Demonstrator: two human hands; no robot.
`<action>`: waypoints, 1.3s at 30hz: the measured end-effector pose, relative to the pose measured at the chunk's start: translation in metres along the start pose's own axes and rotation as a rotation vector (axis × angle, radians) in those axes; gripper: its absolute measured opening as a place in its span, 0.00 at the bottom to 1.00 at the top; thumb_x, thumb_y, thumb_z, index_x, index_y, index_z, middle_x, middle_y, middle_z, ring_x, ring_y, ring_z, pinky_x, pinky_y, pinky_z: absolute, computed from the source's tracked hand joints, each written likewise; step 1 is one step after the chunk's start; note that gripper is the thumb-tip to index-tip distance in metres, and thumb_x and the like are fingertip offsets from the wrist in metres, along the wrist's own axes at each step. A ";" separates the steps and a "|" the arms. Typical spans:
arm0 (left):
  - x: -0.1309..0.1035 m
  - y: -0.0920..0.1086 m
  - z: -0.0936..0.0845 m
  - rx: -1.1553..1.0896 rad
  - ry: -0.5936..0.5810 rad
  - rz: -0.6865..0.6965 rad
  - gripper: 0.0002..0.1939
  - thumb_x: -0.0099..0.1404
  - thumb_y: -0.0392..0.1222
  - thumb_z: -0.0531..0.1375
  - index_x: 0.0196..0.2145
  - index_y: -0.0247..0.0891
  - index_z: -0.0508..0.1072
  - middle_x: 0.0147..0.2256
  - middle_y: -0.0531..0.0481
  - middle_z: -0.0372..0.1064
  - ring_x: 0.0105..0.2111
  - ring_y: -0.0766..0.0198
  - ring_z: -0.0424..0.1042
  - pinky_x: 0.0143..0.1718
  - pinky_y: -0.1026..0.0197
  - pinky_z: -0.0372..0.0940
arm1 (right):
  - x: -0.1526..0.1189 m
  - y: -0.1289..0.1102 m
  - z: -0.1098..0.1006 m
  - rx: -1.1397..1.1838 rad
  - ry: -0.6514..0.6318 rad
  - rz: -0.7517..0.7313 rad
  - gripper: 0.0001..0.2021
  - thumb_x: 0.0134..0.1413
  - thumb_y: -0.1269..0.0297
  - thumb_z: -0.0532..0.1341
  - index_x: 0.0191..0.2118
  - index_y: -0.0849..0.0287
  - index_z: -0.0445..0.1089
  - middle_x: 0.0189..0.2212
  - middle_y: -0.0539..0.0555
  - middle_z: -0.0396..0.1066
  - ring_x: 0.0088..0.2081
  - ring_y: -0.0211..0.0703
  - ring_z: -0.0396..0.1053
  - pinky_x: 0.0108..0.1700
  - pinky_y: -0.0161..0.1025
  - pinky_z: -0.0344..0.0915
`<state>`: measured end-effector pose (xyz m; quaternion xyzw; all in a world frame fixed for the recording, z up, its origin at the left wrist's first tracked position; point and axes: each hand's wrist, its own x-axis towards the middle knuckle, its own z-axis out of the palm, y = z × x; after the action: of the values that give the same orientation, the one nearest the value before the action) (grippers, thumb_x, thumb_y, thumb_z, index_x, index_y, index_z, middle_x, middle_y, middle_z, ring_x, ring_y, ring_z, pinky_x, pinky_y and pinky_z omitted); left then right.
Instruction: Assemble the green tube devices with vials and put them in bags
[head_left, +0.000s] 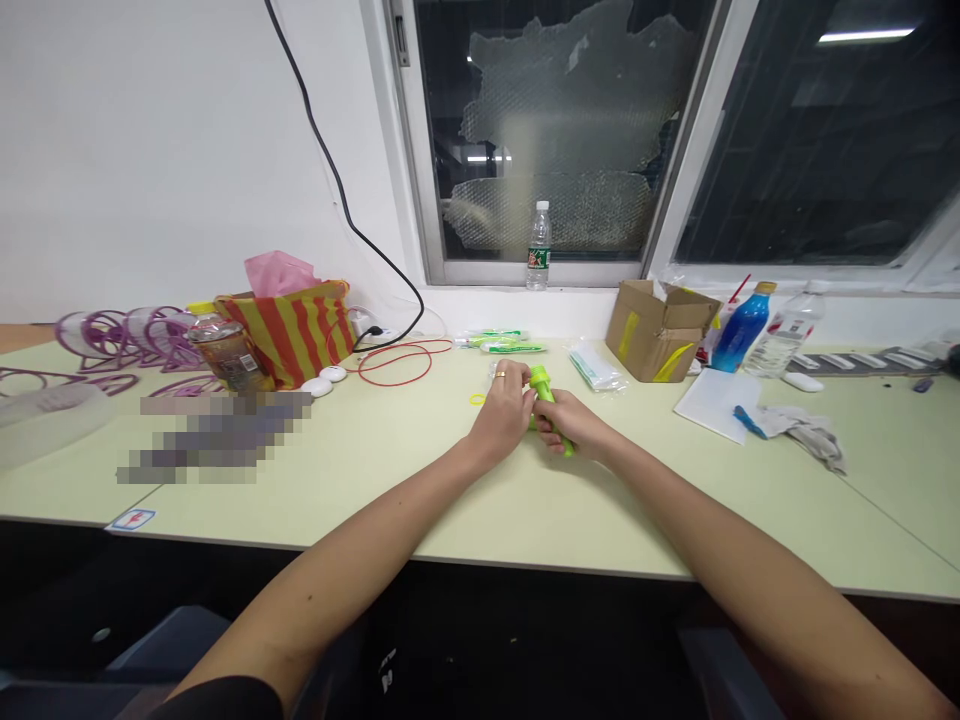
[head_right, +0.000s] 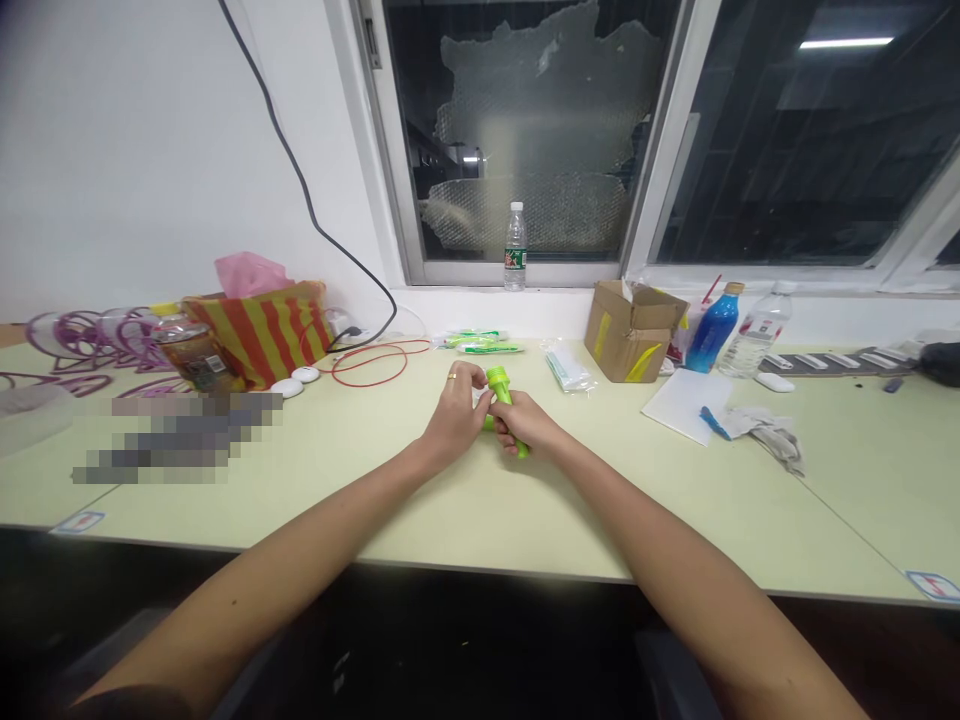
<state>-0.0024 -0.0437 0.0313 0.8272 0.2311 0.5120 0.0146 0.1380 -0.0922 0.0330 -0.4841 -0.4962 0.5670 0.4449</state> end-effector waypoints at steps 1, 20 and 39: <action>0.000 0.000 0.000 0.010 -0.012 0.003 0.13 0.61 0.27 0.54 0.41 0.40 0.56 0.39 0.47 0.58 0.38 0.61 0.63 0.39 0.56 0.65 | 0.000 0.001 0.000 -0.016 0.010 -0.003 0.11 0.52 0.60 0.60 0.31 0.55 0.54 0.19 0.43 0.55 0.15 0.31 0.51 0.13 0.30 0.49; -0.008 0.006 0.010 0.273 -0.012 0.114 0.15 0.63 0.24 0.47 0.45 0.35 0.58 0.39 0.43 0.58 0.41 0.56 0.62 0.43 0.52 0.65 | 0.001 0.005 0.003 -0.426 0.175 -0.057 0.06 0.57 0.64 0.54 0.31 0.56 0.57 0.12 0.45 0.59 0.11 0.38 0.59 0.12 0.33 0.56; -0.007 -0.007 0.013 0.201 -0.060 0.119 0.15 0.62 0.23 0.47 0.44 0.37 0.56 0.40 0.44 0.55 0.38 0.58 0.61 0.39 0.54 0.65 | 0.003 0.005 -0.004 -0.591 0.251 -0.028 0.04 0.57 0.65 0.55 0.35 0.57 0.58 0.12 0.46 0.61 0.11 0.40 0.61 0.12 0.33 0.53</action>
<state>0.0037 -0.0378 0.0173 0.8516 0.2313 0.4613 -0.0922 0.1411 -0.0897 0.0272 -0.6518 -0.5872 0.3281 0.3505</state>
